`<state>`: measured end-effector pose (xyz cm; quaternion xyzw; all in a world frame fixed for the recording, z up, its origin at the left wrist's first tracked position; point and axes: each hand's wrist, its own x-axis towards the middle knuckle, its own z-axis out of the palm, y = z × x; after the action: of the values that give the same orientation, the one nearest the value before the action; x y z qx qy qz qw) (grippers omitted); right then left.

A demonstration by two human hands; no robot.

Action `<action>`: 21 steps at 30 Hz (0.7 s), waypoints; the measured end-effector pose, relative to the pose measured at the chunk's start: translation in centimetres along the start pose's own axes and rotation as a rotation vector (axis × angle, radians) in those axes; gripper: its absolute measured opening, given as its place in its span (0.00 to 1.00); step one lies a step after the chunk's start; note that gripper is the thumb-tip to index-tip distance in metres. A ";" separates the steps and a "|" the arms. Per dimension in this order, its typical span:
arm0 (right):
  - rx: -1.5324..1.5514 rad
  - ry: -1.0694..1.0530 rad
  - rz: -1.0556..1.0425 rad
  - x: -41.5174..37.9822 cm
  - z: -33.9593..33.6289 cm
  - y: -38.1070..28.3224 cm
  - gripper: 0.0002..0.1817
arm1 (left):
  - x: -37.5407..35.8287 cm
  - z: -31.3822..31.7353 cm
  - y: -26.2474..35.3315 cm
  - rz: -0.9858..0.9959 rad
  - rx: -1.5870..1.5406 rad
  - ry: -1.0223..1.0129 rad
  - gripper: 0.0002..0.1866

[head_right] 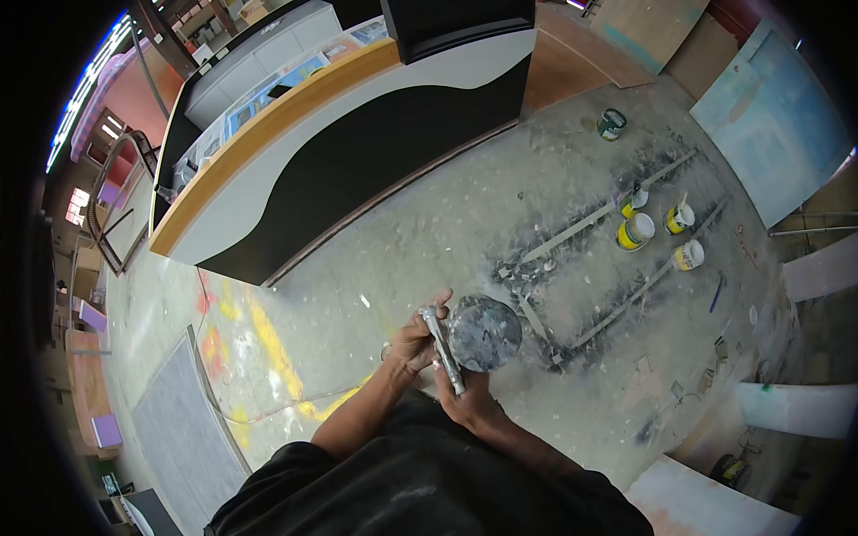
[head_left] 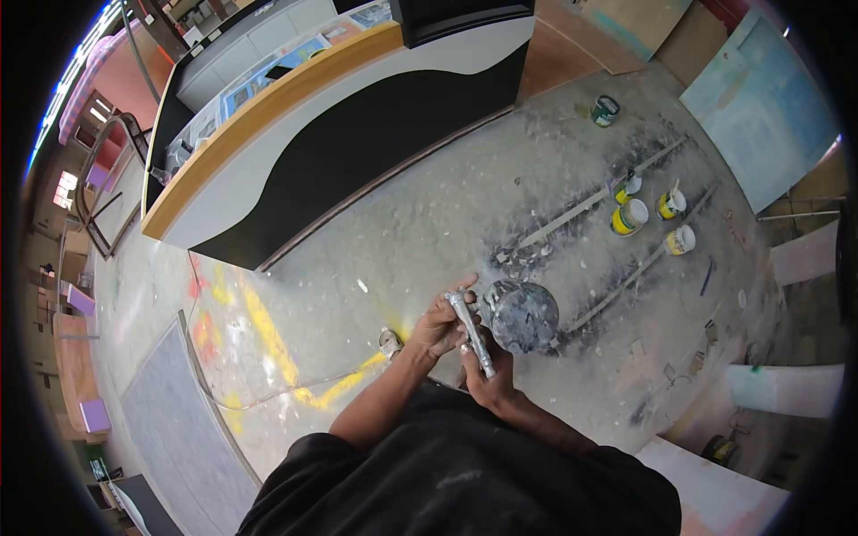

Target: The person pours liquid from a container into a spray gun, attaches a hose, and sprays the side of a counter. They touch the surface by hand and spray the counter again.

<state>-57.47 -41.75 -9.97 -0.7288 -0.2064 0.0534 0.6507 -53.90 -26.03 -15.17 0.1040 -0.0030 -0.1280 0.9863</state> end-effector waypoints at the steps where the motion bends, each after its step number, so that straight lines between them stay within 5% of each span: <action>1: -0.001 0.006 -0.002 -0.1 0.0 0.0 0.08 | 0.3 -0.4 -0.3 -0.023 -0.001 0.022 0.40; 9: -0.144 0.222 -0.068 -1.6 -2.6 1.9 0.10 | 5.4 1.0 -5.3 -0.166 -0.139 -0.131 0.39; 15: -0.317 0.500 0.004 -2.9 -6.5 2.5 0.10 | 11.2 1.8 -9.9 -0.570 -0.211 -0.238 0.47; 19: -0.211 0.821 0.109 -3.8 -9.5 4.6 0.10 | 13.7 2.2 -13.4 -0.673 0.106 -0.235 0.50; 21: -0.215 1.000 0.113 -4.0 -11.5 6.5 0.10 | 13.0 0.3 -14.4 -0.635 0.173 -0.033 0.50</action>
<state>-55.61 -54.29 -15.31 -0.7380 0.1653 -0.2883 0.5874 -44.98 -42.97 -18.09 0.1808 0.0027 -0.4303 0.8844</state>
